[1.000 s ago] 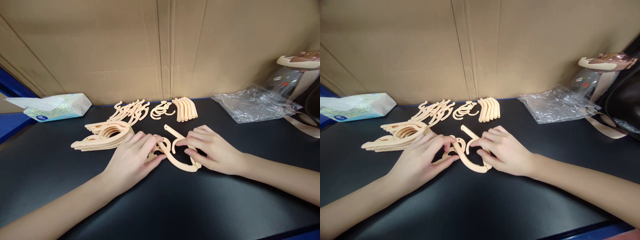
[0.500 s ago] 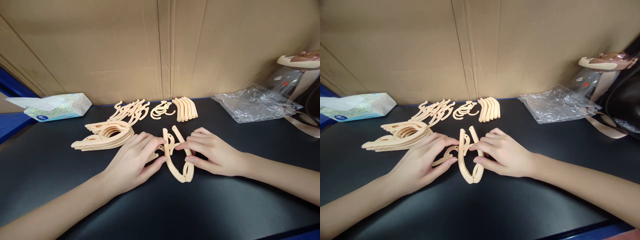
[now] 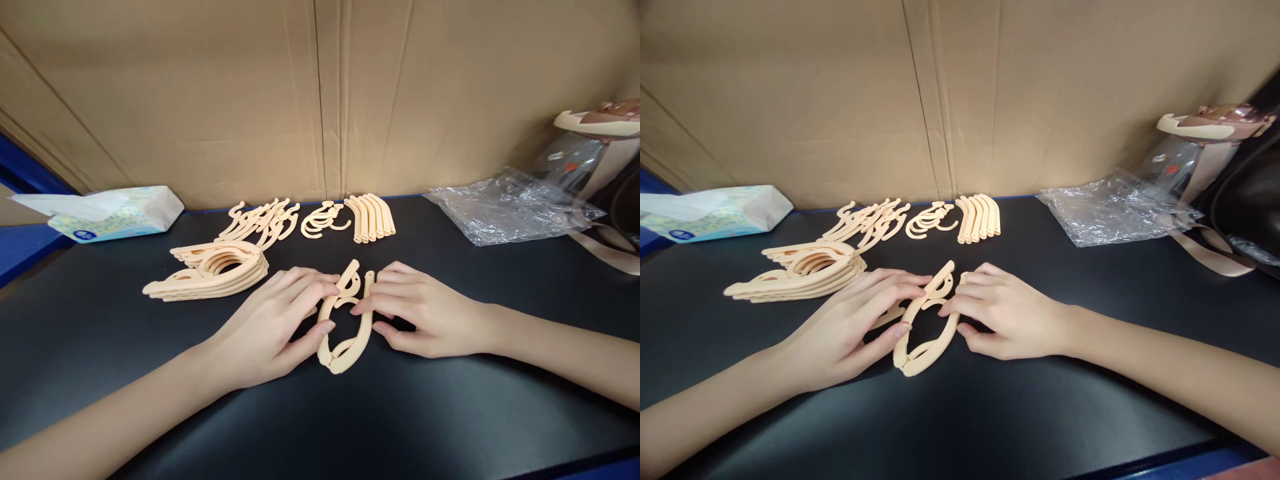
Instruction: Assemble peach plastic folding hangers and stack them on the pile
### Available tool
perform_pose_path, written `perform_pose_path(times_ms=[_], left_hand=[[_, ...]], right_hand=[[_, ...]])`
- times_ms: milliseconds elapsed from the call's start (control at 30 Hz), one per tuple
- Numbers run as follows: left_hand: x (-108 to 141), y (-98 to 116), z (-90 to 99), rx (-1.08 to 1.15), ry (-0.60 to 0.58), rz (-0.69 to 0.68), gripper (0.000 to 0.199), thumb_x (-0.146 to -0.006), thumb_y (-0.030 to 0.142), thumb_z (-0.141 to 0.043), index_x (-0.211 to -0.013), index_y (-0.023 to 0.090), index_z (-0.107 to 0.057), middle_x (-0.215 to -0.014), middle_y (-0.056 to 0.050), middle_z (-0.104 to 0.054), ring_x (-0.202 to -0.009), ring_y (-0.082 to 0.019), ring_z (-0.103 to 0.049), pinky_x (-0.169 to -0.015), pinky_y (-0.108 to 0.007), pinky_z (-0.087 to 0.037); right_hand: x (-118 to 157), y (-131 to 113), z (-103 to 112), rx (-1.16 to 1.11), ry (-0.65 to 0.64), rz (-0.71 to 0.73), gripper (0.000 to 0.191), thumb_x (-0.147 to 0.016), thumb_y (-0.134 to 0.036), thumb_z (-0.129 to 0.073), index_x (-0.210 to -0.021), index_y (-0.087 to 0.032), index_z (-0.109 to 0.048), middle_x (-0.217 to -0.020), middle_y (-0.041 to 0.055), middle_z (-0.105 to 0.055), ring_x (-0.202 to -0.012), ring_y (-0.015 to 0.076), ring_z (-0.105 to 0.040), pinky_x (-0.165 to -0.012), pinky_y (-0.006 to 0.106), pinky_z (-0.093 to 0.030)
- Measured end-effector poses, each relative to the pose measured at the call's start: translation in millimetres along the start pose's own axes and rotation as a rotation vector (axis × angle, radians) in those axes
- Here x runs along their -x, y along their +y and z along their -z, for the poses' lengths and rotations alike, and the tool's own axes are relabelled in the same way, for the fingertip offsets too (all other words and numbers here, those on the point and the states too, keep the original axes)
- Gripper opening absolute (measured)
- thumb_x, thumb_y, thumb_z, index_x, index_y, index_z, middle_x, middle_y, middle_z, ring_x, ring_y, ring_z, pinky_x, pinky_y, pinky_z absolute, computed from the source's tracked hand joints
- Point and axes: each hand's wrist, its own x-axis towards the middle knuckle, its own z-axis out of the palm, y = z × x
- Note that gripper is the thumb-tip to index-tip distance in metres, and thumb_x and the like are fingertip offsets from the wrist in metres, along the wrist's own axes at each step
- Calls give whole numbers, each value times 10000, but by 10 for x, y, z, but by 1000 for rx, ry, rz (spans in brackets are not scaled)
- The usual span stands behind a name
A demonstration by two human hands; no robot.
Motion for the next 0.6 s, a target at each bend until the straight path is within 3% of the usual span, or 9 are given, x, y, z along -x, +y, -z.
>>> perform_pose_path(times_ms=[133, 267, 467, 600], left_hand=[[12, -25, 5, 35, -26, -10, 383, -923, 116, -377, -1284, 203, -473, -1360, -63, -556, -1244, -210, -475, -982, -358, -445], [24, -34, 11, 57, -41, -30, 402, -921, 108, -392, -1306, 207, -452, -1363, -77, -559, -1252, -206, -488, -994, -360, -464], [13, -27, 11, 91, -62, -26, 374, -968, 119, -378, -1322, 221, -449, -1347, -78, -572, -1208, -195, -516, -960, -339, -485], [14, -22, -10, 61, -60, -12, 368, -973, 103, -368, -1310, 225, -452, -1329, -64, -569, -1178, -189, -515, -957, -330, -456]], right_hand=[[10, 3, 0, 13, 19, 5, 218, -934, -180, -511, -1129, -160, -606, -914, 43, -696, -846, 168, -595, -803, 334, -401], [8, -15, 15, 40, 75, -22, 208, -918, -246, -584, -1103, -151, -603, -867, 34, -669, -792, 160, -578, -764, 312, -403], [2, -24, 26, 89, 92, -49, 243, -906, -334, -621, -1097, -186, -652, -1088, 86, -627, -936, 192, -554, -837, 334, -426], [8, -14, 22, 73, 61, -36, 221, -925, -329, -596, -1073, -180, -665, -1128, 97, -626, -997, 200, -569, -890, 353, -424]])
